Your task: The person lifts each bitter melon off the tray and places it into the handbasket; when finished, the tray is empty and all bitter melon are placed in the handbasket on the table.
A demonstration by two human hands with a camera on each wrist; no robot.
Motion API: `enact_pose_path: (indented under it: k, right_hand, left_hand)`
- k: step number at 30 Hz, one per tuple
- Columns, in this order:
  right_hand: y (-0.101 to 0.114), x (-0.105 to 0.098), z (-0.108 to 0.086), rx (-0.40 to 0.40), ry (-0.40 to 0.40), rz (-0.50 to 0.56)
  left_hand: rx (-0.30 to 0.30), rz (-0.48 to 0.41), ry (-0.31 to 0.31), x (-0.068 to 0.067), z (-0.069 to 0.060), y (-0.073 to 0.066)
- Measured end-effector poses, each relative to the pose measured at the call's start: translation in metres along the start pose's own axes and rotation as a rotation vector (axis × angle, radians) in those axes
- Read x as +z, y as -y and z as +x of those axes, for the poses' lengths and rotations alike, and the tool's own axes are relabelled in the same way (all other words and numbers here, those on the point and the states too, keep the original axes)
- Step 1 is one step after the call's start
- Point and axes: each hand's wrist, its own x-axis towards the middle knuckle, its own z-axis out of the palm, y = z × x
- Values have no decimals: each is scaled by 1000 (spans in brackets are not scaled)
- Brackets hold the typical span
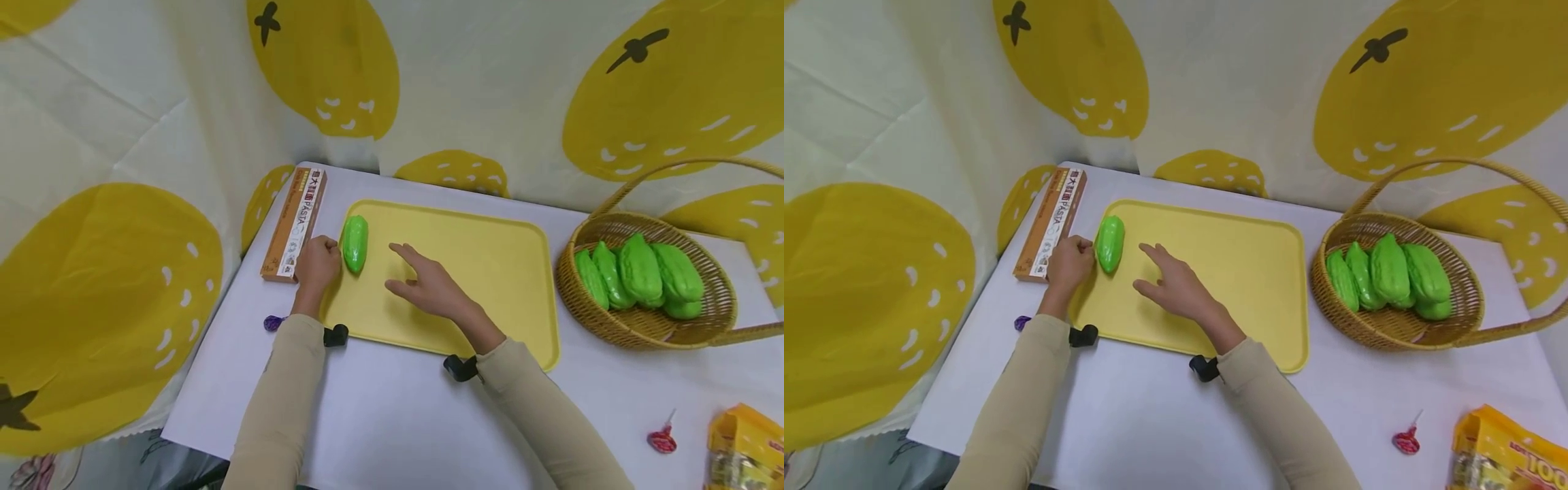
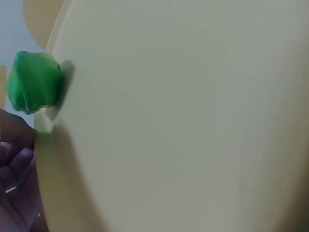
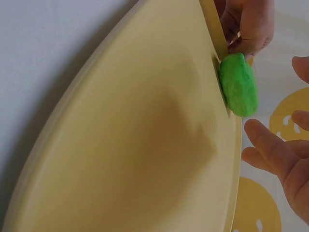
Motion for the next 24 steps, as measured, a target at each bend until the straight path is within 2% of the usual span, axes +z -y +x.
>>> enact_pose_path:
  k: [10, 18, 24]
  right_hand:
    - [2, 6, 17, -12, 15, 11]
    - [9, 19, 50, -45, 36, -1]
    - [11, 30, 70, 9, 77, 25]
  left_hand:
    - [-13, 13, 6, -2, 2, -3]
    - [-20, 25, 8, -5, 3, -5]
    - [-38, 19, 33, -4, 3, -4]
